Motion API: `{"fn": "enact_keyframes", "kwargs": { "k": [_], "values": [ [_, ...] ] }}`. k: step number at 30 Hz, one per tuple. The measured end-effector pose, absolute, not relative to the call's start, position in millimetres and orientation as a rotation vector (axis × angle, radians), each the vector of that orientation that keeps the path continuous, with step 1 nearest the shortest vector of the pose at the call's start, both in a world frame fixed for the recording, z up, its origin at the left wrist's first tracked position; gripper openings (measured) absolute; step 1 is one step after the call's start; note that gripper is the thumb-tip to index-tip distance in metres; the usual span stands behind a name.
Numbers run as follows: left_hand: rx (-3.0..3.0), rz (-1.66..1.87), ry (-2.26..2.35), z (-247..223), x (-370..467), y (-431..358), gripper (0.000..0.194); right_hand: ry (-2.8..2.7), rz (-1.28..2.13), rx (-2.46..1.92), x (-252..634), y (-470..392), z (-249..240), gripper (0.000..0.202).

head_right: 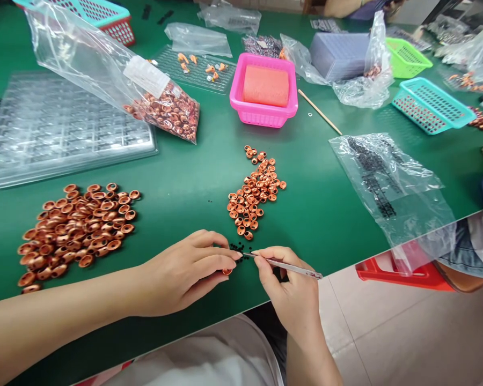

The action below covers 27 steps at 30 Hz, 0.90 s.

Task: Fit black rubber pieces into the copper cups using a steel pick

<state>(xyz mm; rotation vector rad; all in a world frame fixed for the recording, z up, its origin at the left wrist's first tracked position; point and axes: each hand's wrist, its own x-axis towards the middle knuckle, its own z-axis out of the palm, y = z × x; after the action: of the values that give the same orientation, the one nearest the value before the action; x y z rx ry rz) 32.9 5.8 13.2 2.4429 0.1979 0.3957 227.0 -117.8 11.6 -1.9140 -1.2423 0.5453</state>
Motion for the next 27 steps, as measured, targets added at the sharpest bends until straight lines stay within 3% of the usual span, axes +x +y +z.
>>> {"fn": "enact_keyframes", "kwargs": {
  "k": [17, 27],
  "values": [
    [2.462, 0.405, 0.217, 18.1, 29.6, 4.6, 0.014, -1.254, 0.580, -1.831, 231.1, -122.7, 6.7, 0.012],
    [2.238, 0.491, 0.467, 13.0, 30.9, 12.5, 0.011, -1.158, 0.468, -1.856, 215.2, -130.6, -1.9, 0.008]
  ]
}}
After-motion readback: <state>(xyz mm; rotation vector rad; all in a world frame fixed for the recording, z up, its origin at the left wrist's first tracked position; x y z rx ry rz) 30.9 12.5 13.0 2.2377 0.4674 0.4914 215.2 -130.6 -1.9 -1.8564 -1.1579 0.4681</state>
